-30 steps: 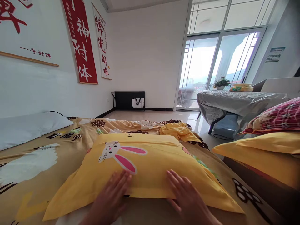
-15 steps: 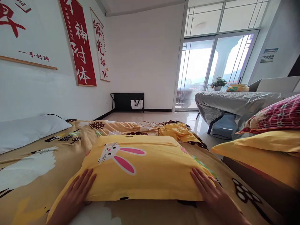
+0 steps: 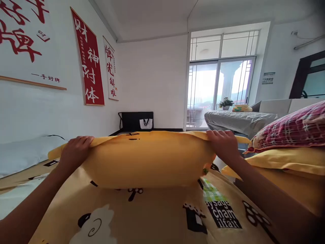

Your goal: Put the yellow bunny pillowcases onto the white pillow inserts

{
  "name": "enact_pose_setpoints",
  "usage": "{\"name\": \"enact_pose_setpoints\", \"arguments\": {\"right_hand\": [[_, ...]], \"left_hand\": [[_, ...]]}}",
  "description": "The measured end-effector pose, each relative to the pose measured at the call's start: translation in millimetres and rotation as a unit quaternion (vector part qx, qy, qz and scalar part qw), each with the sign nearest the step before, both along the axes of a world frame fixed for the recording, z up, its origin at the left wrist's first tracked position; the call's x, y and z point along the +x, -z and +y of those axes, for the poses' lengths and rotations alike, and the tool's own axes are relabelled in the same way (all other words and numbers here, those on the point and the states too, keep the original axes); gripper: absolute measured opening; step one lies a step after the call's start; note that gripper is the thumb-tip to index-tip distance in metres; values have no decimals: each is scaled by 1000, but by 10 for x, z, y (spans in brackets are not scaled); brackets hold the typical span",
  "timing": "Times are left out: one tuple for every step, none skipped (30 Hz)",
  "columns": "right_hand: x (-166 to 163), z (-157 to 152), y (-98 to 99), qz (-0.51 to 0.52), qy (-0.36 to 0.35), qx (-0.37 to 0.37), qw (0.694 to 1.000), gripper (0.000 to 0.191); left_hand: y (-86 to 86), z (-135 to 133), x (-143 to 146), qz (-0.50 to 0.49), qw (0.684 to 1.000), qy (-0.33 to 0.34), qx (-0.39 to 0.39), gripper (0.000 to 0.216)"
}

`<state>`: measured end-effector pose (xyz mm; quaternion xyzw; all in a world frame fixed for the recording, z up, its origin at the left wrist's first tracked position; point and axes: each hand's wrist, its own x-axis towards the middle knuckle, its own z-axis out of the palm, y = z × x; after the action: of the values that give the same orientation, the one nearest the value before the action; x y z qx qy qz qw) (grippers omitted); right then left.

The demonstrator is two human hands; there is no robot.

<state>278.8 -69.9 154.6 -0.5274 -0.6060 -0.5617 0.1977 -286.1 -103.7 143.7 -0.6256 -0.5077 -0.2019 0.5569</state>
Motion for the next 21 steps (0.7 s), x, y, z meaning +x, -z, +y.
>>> {"name": "enact_pose_setpoints", "arguments": {"right_hand": [[-16,-20,-179,12,11,9,1000,19],[-25,-48,-311,19,19,10,1000,19],[-29,-80,-401,22,23,6,999,20],[-27,-113,-455,24,25,-2,999,20],[-21,-144,-483,25,24,-11,999,20],[-13,-171,-491,27,23,-21,999,20],[-3,-192,-486,30,21,-30,999,19],[7,-209,-474,31,20,-38,999,18],[16,-220,-457,32,20,-44,998,18],[24,-228,-438,31,19,-49,998,17],[32,-233,-418,30,20,-51,998,18],[41,-235,-397,27,20,-53,998,18],[52,-234,-377,24,18,-57,998,19],[68,-230,-358,21,13,-66,998,19],[90,-222,-341,16,1,-85,996,19],[119,-212,-329,14,-15,-112,994,18],[156,-198,-323,17,-33,-143,989,17],[198,-181,-325,30,-49,-173,983,16],[246,-164,-337,55,-61,-199,976,15],[295,-148,-357,91,-73,-225,967,14],[344,-136,-383,137,-81,-248,956,13]], "left_hand": [[-164,-14,27,-6,1000,-11,27,33],[-288,-35,44,-12,998,-17,51,31],[-374,-59,52,-14,998,-17,63,31],[-426,-84,51,-10,998,-11,62,31],[-452,-106,46,-4,999,-3,49,31],[-458,-127,38,-1,1000,6,29,32],[-451,-147,31,-7,1000,15,8,32],[-436,-167,25,-24,999,22,-11,31],[-416,-188,22,-54,998,25,-29,29],[-396,-211,21,-94,994,22,-49,26],[-376,-236,21,-139,987,13,-76,23],[-358,-261,20,-184,977,-1,-110,20],[-340,-284,16,-223,963,-16,-149,19],[-325,-304,9,-253,949,-28,-184,18],[-311,-318,-3,-275,937,-31,-212,19],[-301,-325,-19,-289,929,-21,-232,21],[-297,-328,-37,-298,921,1,-249,24],[-301,-326,-56,-307,914,29,-265,27],[-316,-325,-74,-317,904,57,-281,31],[-343,-328,-88,-332,892,80,-297,35],[-379,-339,-97,-352,876,94,-314,39]]}}
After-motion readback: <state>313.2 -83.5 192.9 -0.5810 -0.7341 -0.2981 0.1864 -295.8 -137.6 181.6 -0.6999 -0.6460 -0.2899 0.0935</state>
